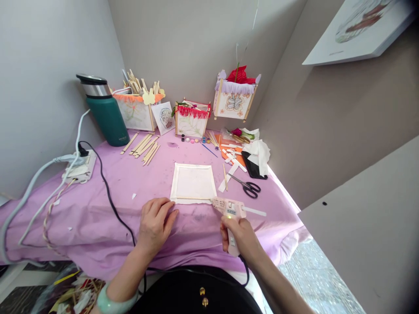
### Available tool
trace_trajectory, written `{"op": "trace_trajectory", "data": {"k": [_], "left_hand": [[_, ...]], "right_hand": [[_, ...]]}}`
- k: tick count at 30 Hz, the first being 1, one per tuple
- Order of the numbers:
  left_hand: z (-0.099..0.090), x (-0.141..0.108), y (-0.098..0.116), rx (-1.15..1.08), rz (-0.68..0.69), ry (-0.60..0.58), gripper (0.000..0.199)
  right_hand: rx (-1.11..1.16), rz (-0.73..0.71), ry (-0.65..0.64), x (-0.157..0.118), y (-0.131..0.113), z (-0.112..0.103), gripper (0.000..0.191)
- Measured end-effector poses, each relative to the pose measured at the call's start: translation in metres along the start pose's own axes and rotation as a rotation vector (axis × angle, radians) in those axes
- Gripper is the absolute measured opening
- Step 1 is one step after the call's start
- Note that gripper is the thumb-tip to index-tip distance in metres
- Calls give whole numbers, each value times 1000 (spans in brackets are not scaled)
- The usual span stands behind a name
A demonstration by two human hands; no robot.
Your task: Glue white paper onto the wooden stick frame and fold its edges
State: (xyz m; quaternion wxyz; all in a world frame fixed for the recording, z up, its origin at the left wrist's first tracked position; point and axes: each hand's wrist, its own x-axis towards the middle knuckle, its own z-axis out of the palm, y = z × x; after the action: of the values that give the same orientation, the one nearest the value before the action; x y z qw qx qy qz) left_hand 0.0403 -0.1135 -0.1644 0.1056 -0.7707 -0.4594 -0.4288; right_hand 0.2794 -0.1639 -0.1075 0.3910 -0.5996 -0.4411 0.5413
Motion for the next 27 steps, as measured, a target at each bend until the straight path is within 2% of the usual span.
{"op": "trace_trajectory", "data": {"k": [5, 12, 16, 21, 27], "left_hand": [[-2, 2, 0, -23, -3, -21, 17], [-1, 1, -1, -33, -9, -24, 17], [-2, 0, 0, -38, -15, -32, 18], [-3, 1, 1, -37, -25, -32, 18], [-5, 2, 4, -93, -46, -20, 16]], "right_hand": [[-56, -11, 43, -10, -7, -2, 37], [-112, -36, 17, -1, -10, 9, 37], [-212, -40, 51, -2, -7, 6, 40], [-199, -42, 52, -4, -3, 2, 40], [-183, -42, 15, -5, -10, 11, 44]]}}
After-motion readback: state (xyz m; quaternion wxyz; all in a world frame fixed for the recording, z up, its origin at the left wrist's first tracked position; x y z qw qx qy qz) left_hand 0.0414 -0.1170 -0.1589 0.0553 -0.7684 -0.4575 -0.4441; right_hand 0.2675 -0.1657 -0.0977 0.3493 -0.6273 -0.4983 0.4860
